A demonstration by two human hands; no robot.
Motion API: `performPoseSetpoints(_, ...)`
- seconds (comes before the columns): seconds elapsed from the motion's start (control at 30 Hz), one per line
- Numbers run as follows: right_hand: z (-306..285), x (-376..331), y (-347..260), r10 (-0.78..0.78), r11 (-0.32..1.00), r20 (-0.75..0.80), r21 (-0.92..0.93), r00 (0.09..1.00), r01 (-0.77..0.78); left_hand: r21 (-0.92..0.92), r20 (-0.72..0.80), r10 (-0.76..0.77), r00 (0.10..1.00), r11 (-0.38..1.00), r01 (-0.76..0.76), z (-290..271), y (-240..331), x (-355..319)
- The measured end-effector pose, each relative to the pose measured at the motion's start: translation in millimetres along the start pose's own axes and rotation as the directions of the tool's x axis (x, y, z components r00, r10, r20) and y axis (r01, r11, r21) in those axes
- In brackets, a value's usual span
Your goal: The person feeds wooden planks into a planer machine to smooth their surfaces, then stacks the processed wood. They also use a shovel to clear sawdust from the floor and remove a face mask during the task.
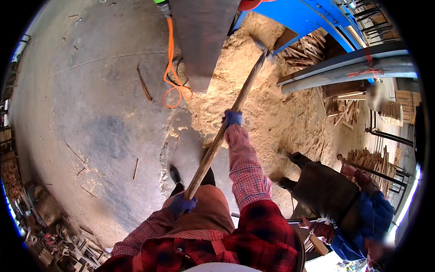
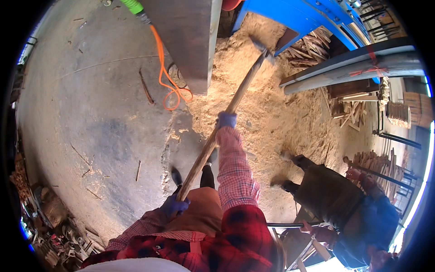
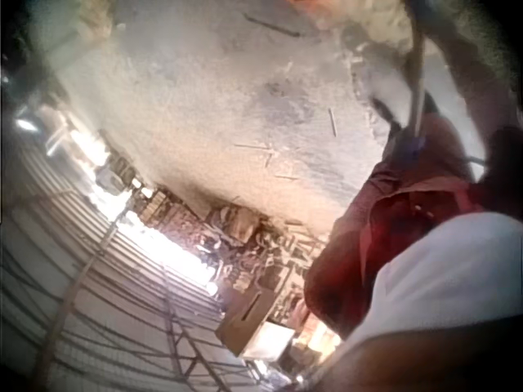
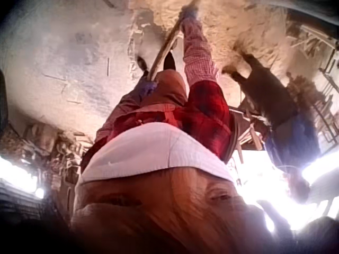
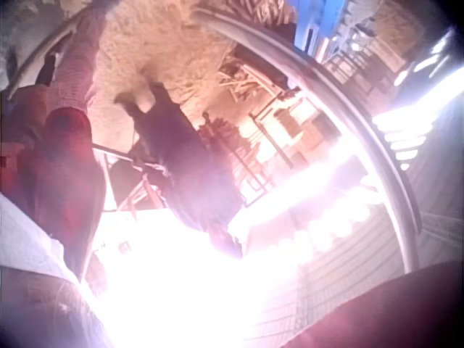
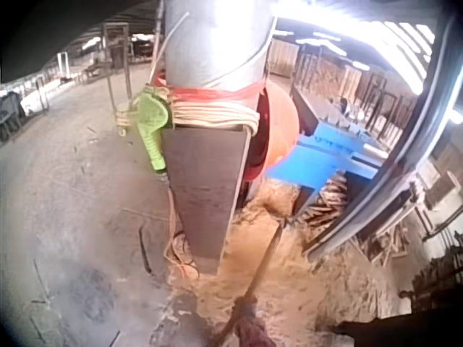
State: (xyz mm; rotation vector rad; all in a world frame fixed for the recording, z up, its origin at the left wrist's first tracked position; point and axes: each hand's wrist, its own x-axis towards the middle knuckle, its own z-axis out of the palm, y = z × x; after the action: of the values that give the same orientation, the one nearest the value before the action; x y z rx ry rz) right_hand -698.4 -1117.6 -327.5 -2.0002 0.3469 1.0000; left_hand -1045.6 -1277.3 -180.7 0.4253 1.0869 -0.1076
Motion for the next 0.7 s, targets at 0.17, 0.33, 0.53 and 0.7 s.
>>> performPoseSetpoints(0.17, 0.4, -51.7, 128.8, 0.149, 0.966, -0.036, -0.21, 0.988, -0.153, 0.032, 0.019, -0.211, 0.977, 0.977, 0.21, -72.4, -67.3, -65.6)
performPoseSetpoints(0.33, 10.7, -128.0, 232.2, 0.171, 0.985, -0.019, 0.029, 0.985, -0.171, 0.462, -0.232, -0.163, 0.959, 0.849, 0.256, -115.8, -84.4, -152.5)
performPoseSetpoints(0.53, -14.4, -141.2, 257.8, 0.261, 0.923, 0.208, 0.231, 0.942, -0.307, 0.833, -0.258, 0.168, 0.951, 0.537, 0.131, -161.0, -133.0, -164.3)
performPoseSetpoints(0.7, -31.2, -89.3, 97.6, -0.077, 0.966, 0.164, 0.257, 0.984, 0.033, 0.593, -0.07, 0.233, 0.97, 0.792, -0.147, -80.0, -112.4, -67.9)
